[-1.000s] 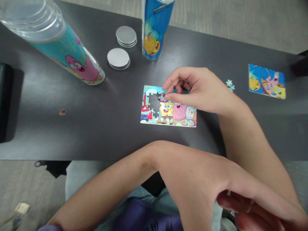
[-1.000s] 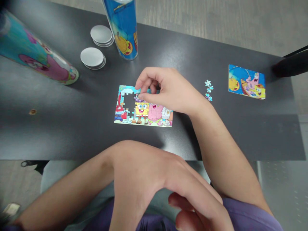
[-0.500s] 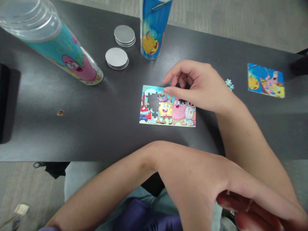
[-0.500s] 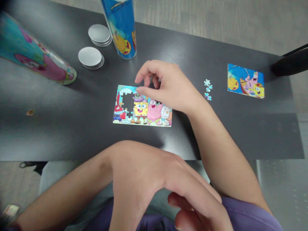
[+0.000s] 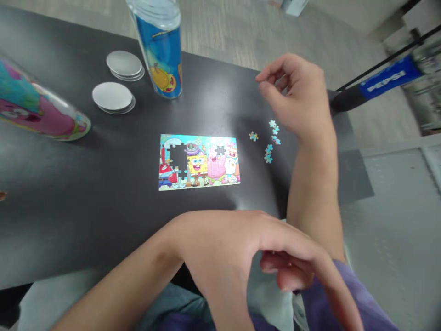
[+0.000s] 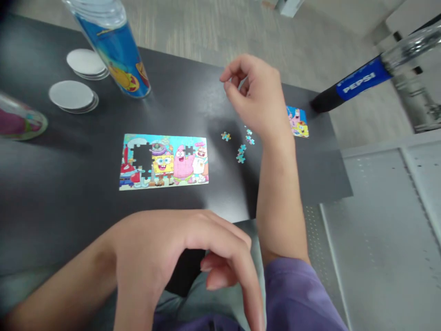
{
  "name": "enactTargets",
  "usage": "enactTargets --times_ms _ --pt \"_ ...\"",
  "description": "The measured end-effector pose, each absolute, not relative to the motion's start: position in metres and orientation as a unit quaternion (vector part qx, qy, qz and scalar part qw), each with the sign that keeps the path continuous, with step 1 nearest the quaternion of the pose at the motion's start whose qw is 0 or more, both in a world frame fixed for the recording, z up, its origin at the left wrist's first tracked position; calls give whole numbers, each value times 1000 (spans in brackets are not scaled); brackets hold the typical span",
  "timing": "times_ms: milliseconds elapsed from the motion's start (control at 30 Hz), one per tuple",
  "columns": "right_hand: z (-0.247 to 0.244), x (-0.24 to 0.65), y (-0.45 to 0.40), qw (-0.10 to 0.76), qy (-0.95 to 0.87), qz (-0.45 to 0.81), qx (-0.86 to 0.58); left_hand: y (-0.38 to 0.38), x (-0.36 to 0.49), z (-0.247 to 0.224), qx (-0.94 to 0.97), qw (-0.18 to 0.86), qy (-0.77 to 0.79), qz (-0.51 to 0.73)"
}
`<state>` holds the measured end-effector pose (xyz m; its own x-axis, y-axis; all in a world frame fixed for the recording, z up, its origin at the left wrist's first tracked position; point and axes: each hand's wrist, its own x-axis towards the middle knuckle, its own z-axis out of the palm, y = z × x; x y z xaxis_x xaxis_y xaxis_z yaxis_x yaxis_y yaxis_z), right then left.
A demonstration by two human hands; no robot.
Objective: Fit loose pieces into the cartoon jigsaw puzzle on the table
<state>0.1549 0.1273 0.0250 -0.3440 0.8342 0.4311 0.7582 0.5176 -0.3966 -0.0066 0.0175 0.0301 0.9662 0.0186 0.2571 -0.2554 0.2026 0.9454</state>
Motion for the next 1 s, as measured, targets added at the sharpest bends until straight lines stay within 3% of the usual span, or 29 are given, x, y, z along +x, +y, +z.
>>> enactTargets --times_ms 333,633,1000 --pt "16 209 98 271 -757 65 -592 5 -10 37 641 765 33 55" --pt "-11 220 91 229 -735 99 -631 -1 -13 33 648 757 15 86" --pt "-9 210 96 262 -738 203 -588 9 -11 34 643 759 -58 84"
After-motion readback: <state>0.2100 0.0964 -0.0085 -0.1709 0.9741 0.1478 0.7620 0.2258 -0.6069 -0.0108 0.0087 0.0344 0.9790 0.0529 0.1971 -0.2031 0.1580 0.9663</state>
